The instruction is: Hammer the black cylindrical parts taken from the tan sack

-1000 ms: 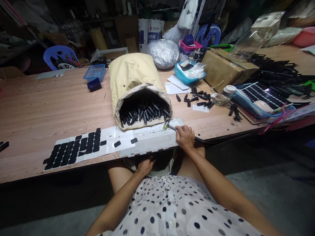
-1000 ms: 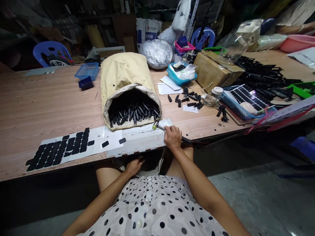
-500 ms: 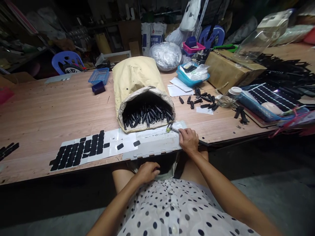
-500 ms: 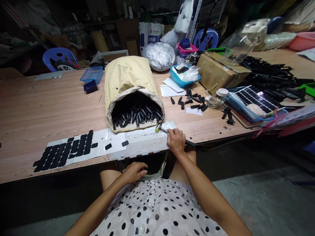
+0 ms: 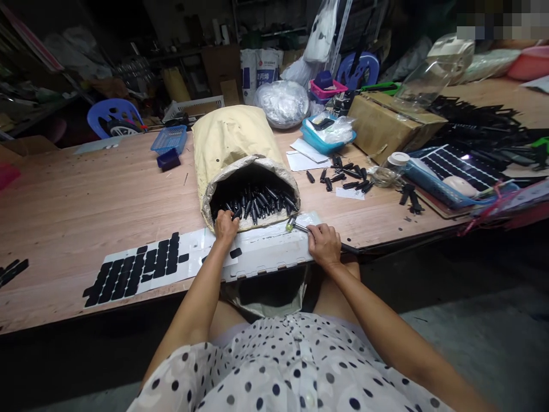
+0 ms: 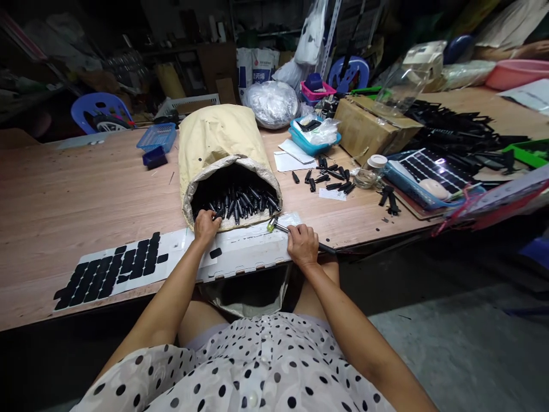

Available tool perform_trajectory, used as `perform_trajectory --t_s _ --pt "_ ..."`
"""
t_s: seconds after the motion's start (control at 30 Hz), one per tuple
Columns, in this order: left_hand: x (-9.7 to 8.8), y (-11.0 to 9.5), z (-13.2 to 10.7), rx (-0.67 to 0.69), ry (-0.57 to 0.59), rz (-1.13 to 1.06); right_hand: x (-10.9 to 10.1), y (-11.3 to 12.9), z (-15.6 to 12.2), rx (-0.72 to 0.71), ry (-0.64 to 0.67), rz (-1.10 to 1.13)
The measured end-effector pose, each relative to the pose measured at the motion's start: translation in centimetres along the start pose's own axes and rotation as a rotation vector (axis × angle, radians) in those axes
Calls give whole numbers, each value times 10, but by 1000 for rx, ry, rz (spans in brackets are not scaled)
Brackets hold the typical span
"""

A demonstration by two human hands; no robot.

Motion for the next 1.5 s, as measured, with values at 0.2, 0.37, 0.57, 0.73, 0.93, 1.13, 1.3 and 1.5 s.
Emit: perform_trajectory --t_s 0.2,0.37,0.57,0.73,0.93,1.13,1.3,1.5 --pt "8 -45 -54 321 58 -148 1 -1 0 13 27 5" --pt "43 -66 -91 412 205 -248 0 -2 1 27 36 45" --pt "52 -64 -89 371 224 -286 -4 -5 7 45 113 80" --pt "50 -64 -88 349 226 -313 -18 5 -7 46 162 221" --pt "49 -65 -87 302 237 -340 -31 34 -29 30 239 353" --pt "49 -66 -87 274 227 -337 -34 44 -33 33 241 297" --pt "49 -67 -88 274 228 -330 -36 48 -32 38 239 304" --pt "51 -67 -87 263 234 -329 -28 62 -38 -16 289 303"
Point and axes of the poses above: each hand's wrist, its own z-axis towards the middle knuckle, its own x-axis out of the palm, y = z × x, the point moved 9 cm from there along z, towards the middle knuckle, and after that the axes turned 7 degrees about x, right-handed, at the moved point
